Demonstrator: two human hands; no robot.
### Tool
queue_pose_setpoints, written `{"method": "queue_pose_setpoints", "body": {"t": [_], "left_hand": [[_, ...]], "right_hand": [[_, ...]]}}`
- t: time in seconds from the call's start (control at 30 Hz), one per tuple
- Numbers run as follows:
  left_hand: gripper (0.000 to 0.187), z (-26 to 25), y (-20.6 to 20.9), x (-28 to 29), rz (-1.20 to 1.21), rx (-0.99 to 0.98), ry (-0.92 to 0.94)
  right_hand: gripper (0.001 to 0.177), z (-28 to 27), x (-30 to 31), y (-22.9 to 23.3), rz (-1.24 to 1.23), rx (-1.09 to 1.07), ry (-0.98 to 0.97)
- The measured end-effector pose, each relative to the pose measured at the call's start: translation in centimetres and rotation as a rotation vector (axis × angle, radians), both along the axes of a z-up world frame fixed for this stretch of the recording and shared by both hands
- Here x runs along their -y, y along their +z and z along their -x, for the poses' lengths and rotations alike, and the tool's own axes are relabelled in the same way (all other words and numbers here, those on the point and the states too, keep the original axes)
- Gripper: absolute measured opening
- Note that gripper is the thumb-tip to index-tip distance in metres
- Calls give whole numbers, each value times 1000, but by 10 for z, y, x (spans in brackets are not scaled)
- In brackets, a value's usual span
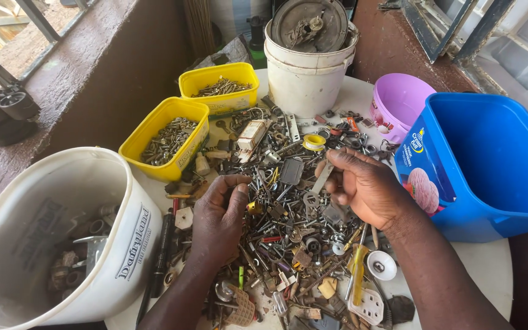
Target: Sorting through a pile of miscellaneous metal and electronic components on a table
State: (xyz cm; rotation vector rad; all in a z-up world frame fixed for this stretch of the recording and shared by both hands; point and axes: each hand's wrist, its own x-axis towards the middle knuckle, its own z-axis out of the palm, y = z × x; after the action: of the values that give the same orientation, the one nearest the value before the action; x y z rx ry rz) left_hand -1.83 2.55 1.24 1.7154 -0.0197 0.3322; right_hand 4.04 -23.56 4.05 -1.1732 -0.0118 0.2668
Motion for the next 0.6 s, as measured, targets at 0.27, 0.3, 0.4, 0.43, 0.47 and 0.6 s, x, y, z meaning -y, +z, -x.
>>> {"method": "queue_pose_setpoints", "body": {"t": [0.27, 0.3, 0.4, 0.43, 0.47, 0.6], "left_hand": [[22, -1, 5, 0, 3, -24, 9], [22, -2, 3, -1, 4, -20, 12], [23, -1, 2, -1, -10, -26, 14], [23, -1, 3, 0, -65, -50, 44], [23, -1, 5, 1, -121, -74, 74], [23, 0, 10, -1, -140, -42, 99]], "right_hand": [[14, 7, 2, 9, 189, 168, -133], [14, 11, 2, 15, 190, 172, -131], [15, 28, 11, 35, 279, 339, -299], [15, 36, 18, 46, 469, 562, -449], [15, 44, 25, 57, 659, 783, -601], [27, 24, 132, 26, 816, 870, -776]]}}
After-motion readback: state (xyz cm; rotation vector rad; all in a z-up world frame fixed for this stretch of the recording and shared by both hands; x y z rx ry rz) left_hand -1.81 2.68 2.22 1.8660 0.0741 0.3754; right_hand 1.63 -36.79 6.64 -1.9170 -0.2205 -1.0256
